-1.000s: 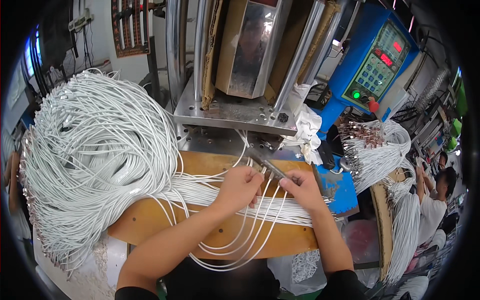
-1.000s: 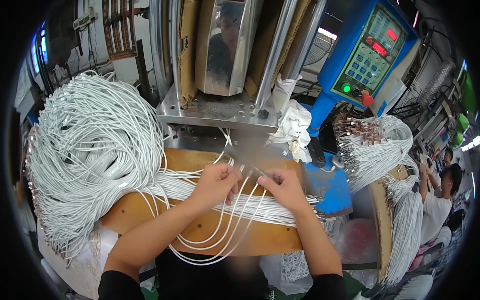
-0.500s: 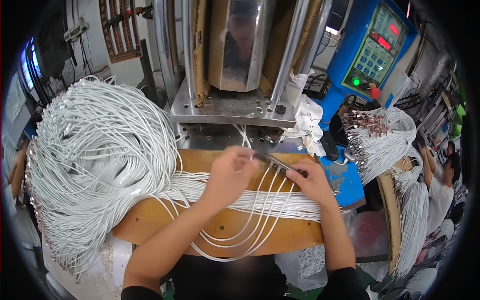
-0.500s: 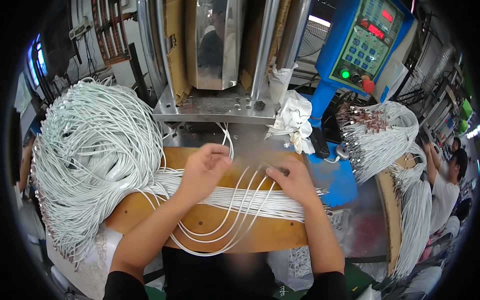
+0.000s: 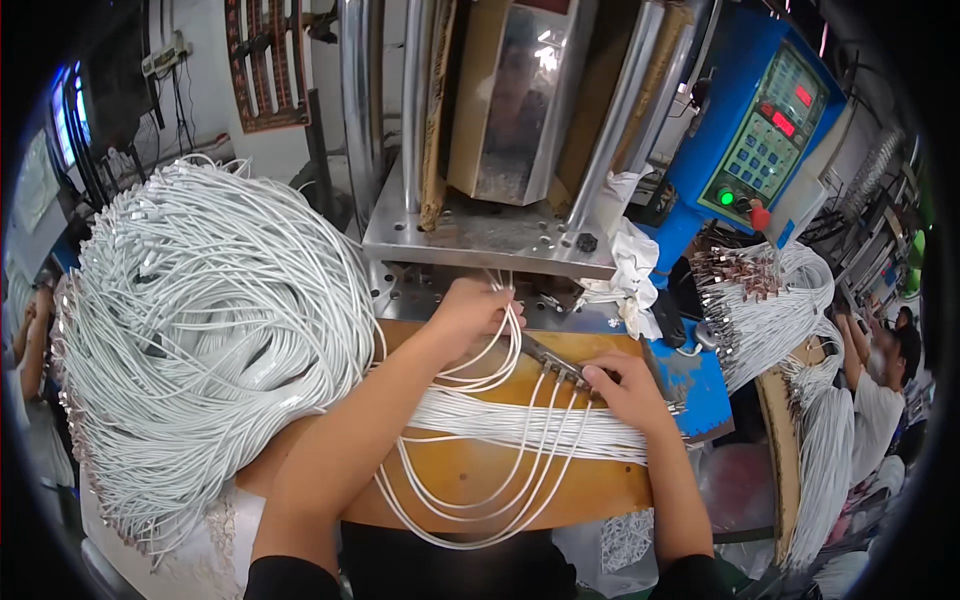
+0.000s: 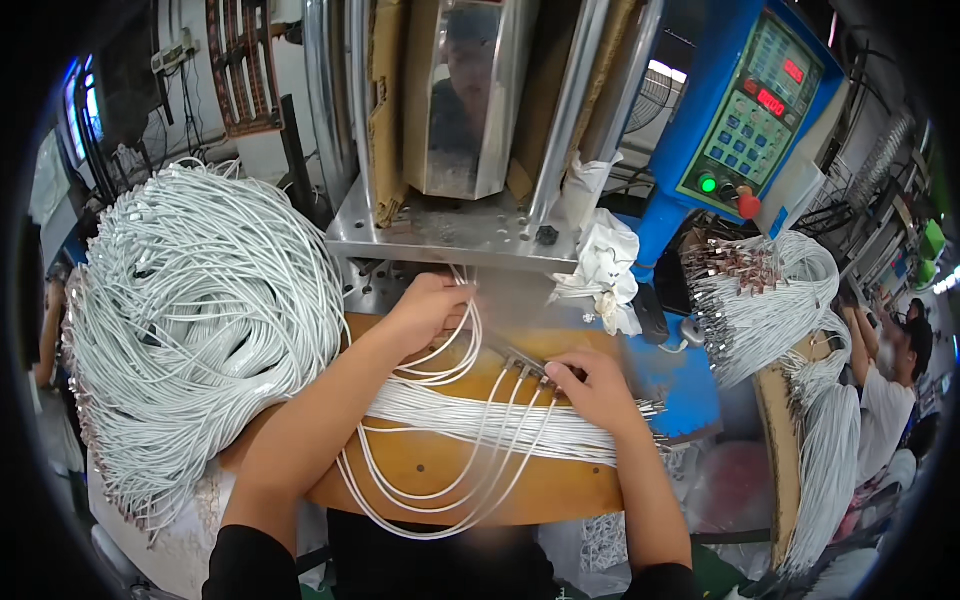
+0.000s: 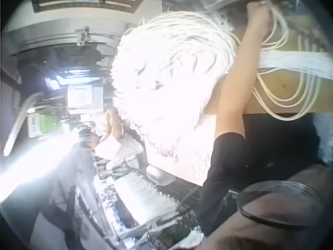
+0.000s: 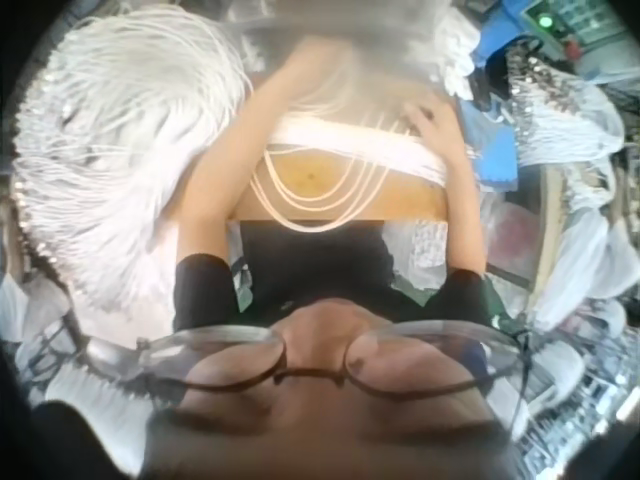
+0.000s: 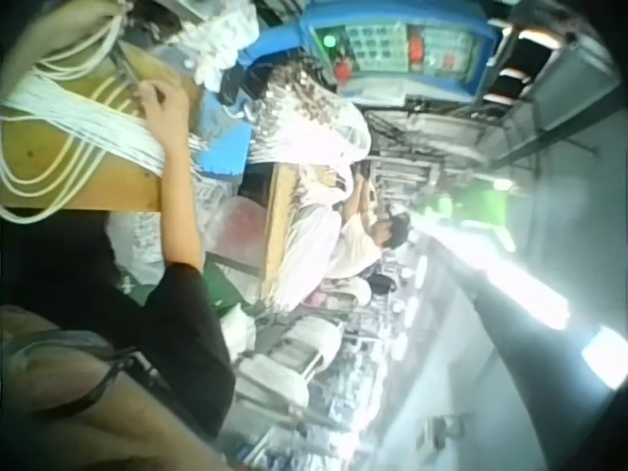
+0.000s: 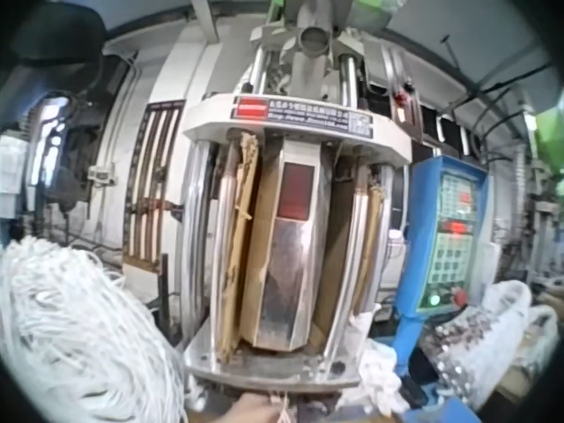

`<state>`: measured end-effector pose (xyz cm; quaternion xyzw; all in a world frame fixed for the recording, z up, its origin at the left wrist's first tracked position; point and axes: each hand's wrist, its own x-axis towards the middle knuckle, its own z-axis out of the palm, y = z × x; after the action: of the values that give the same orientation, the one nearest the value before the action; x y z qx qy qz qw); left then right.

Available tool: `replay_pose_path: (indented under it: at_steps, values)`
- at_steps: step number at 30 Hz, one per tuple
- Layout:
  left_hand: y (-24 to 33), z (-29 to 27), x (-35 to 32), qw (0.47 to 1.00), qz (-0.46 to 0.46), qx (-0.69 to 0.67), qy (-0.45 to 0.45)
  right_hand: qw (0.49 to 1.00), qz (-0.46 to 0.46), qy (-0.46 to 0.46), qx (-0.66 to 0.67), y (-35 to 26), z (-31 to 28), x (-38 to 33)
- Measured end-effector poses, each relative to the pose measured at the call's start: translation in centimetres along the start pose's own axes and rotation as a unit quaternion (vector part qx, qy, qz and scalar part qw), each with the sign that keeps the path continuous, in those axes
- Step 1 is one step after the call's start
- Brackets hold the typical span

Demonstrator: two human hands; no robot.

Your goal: The person molds cable ends by inserting wire connectors into a metal fixture, feeding them into a molding machine, and removing the processed cables.

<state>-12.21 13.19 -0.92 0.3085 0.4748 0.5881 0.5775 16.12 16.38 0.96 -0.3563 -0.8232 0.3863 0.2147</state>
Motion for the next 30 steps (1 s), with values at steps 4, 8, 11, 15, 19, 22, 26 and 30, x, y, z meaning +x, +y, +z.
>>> replay_pose_path:
  at_steps: [4, 8, 11, 15, 19, 22, 26, 30]
  values:
    - [0.0, 0.3, -1.0, 0.996, 0.065, 0.068, 0.008, 0.978, -0.141, 0.043, -0.148, -0.4, -0.3, 1.6]
    - [0.0, 0.5, -0.7, 0.995, 0.073, 0.071, -0.005, 0.932, -0.224, 0.077, -0.274, -0.3, -1.3, 9.0]
    - [-0.1, 0.5, 0.0, 0.995, 0.067, 0.074, -0.012, 0.945, -0.156, 0.058, -0.28, 0.8, 0.0, 17.4]
    - [-0.6, 0.2, 0.3, 0.997, 0.053, 0.048, -0.008, 0.972, -0.095, 0.088, -0.196, 3.8, 2.0, 23.5]
    - [-0.5, 0.2, 0.5, 0.996, 0.051, 0.07, 0.019, 0.94, -0.101, 0.109, -0.306, 6.8, 3.2, 26.1]
    - [0.6, 0.5, 0.4, 0.995, 0.088, 0.045, 0.004, 0.916, -0.195, 0.183, -0.298, 6.9, 3.9, 26.5]
    - [2.4, 0.7, -1.8, 0.998, 0.048, -0.043, -0.028, 0.951, -0.202, 0.171, -0.159, 3.2, 2.6, 22.5]
    - [1.8, 2.2, -6.5, 0.987, -0.003, 0.0, -0.164, 0.979, -0.185, 0.083, -0.014, -1.2, -0.3, 14.2]
